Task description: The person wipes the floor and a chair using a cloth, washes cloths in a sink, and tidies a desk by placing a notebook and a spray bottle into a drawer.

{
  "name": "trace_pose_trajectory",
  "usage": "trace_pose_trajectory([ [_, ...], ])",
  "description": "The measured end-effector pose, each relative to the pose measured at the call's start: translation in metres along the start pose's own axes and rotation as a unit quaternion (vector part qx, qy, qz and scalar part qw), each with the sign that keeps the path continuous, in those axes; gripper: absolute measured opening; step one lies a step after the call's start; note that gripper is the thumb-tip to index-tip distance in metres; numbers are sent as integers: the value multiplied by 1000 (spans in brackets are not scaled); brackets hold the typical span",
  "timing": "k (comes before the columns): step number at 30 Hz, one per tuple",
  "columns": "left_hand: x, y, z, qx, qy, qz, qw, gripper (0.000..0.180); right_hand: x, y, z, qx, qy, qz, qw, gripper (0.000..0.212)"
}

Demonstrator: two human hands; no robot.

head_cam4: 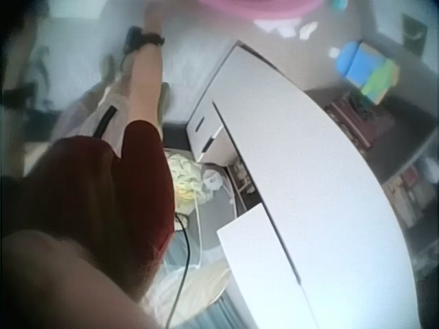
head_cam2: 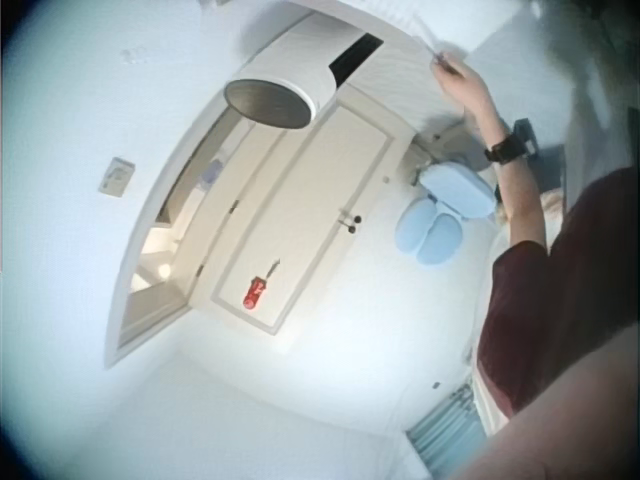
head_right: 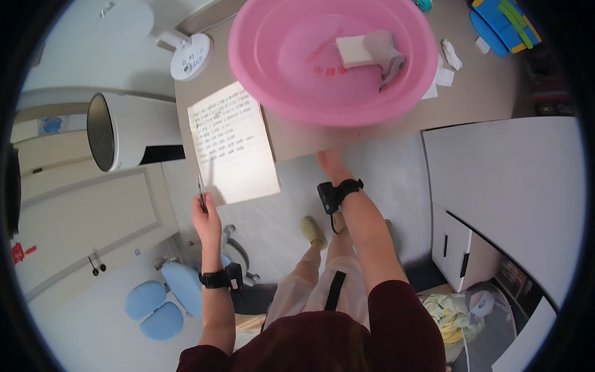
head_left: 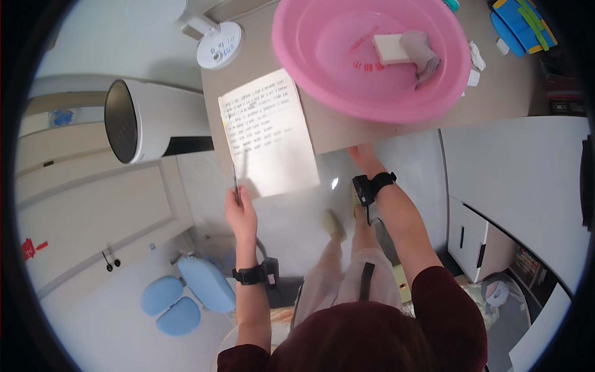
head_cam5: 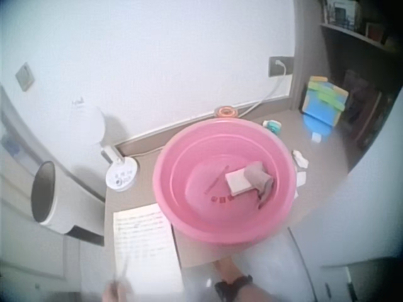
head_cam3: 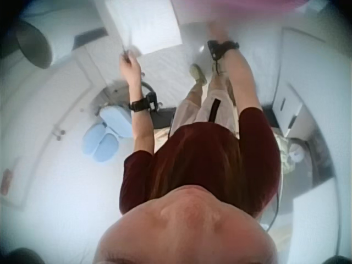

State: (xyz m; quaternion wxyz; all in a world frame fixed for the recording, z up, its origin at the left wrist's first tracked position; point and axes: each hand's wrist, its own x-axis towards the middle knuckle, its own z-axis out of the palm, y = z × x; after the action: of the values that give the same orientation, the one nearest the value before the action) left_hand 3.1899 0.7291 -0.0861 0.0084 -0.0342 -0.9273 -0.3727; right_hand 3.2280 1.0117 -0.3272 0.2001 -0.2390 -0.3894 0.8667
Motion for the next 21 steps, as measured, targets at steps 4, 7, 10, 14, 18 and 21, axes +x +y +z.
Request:
trace_pose_trajectory([
  [4,-12,8,-4,14,-5,-1,1000,18,-9,5,-25,221,30,121,967,30],
  [7,-15,-6,-11,-13,2,35,999,21,-45,5,-32,150,90,122,977,20],
  [10,-7,-27,-33,8,-2,20,1000,24,-114,1,-15,112,96,180,973,18],
  [14,8,-60,-12,72,-53,8,996,32,-179,2,-56,133,95,190,968,21],
  [18,17,-57,-5,29,-149,-119,981,40,-232,-16,-63,49,89,227,969,26],
  [21,20,-73,0,-96,-145,-128,976,49,-262,-42,-39,-79,138,351,923,29],
])
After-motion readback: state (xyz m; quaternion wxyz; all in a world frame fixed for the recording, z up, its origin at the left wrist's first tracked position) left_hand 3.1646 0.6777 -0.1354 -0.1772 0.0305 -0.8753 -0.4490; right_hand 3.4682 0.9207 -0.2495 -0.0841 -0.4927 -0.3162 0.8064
